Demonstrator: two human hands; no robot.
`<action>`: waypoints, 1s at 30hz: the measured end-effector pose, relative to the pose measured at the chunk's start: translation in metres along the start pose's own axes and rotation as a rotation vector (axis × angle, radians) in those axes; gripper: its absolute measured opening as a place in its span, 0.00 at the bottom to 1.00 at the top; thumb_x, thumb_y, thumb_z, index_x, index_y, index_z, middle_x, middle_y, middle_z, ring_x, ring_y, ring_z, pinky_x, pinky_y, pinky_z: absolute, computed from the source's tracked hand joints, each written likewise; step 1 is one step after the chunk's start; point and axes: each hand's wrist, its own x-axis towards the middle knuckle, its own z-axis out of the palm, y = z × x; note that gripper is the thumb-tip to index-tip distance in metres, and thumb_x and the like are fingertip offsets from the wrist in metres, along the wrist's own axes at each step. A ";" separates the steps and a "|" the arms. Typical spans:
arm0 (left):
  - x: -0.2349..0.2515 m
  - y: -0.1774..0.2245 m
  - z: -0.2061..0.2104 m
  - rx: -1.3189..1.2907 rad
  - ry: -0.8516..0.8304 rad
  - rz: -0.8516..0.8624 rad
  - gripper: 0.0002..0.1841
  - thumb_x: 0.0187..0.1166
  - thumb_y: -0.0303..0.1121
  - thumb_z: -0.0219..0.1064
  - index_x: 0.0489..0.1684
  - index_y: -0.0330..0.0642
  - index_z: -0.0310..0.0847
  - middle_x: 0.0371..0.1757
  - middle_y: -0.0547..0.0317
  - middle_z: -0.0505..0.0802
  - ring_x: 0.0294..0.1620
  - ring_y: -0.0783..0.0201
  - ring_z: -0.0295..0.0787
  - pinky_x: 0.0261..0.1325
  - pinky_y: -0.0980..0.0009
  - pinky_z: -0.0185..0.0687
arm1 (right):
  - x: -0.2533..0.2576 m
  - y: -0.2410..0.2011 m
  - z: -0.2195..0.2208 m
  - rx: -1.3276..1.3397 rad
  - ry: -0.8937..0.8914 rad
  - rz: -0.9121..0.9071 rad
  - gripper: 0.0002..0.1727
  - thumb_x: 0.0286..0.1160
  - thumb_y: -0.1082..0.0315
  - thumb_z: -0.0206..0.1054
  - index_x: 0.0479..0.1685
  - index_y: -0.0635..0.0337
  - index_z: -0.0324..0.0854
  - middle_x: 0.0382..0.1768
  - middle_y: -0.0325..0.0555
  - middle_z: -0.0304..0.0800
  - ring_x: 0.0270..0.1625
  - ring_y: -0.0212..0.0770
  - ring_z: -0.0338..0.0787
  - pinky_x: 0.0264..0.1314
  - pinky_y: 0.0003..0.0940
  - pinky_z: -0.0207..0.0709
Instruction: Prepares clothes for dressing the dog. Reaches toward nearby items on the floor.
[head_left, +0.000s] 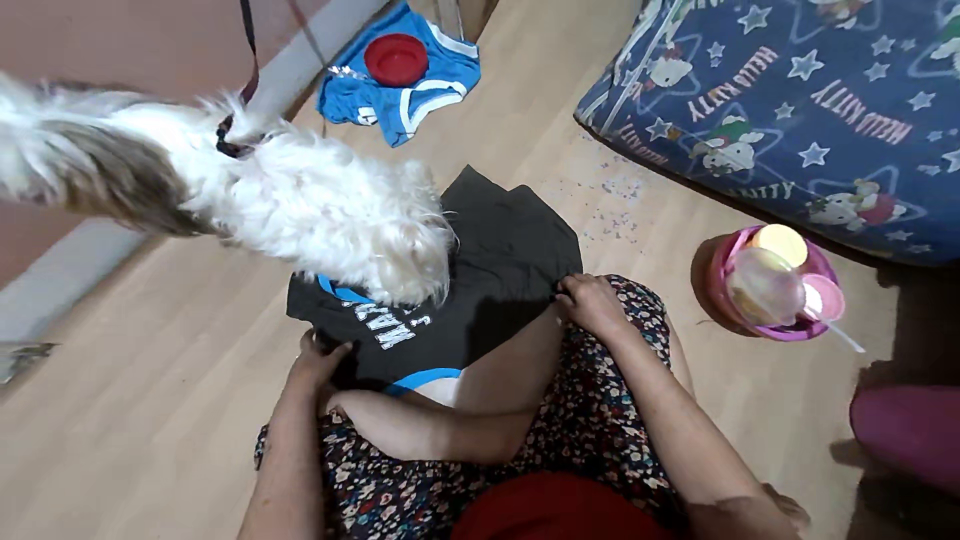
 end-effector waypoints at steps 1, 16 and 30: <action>0.002 0.003 0.002 0.048 -0.032 0.007 0.48 0.80 0.42 0.72 0.96 0.45 0.39 0.76 0.20 0.76 0.77 0.26 0.73 0.76 0.31 0.67 | -0.001 -0.001 -0.002 -0.002 -0.019 0.004 0.13 0.83 0.67 0.66 0.55 0.68 0.87 0.57 0.63 0.91 0.67 0.62 0.86 0.76 0.62 0.68; 0.010 -0.008 -0.001 0.084 -0.153 0.110 0.31 0.86 0.46 0.65 0.83 0.36 0.69 0.78 0.30 0.78 0.82 0.34 0.71 0.83 0.36 0.60 | -0.003 -0.009 -0.006 -0.083 -0.103 0.002 0.18 0.87 0.65 0.60 0.62 0.71 0.85 0.62 0.68 0.88 0.72 0.66 0.83 0.80 0.64 0.63; 0.010 -0.007 0.002 0.103 -0.129 0.130 0.27 0.87 0.43 0.64 0.79 0.35 0.73 0.76 0.32 0.81 0.81 0.36 0.73 0.82 0.38 0.61 | -0.008 -0.011 -0.007 -0.089 -0.139 0.029 0.18 0.88 0.65 0.59 0.61 0.70 0.85 0.62 0.66 0.89 0.72 0.65 0.83 0.81 0.62 0.63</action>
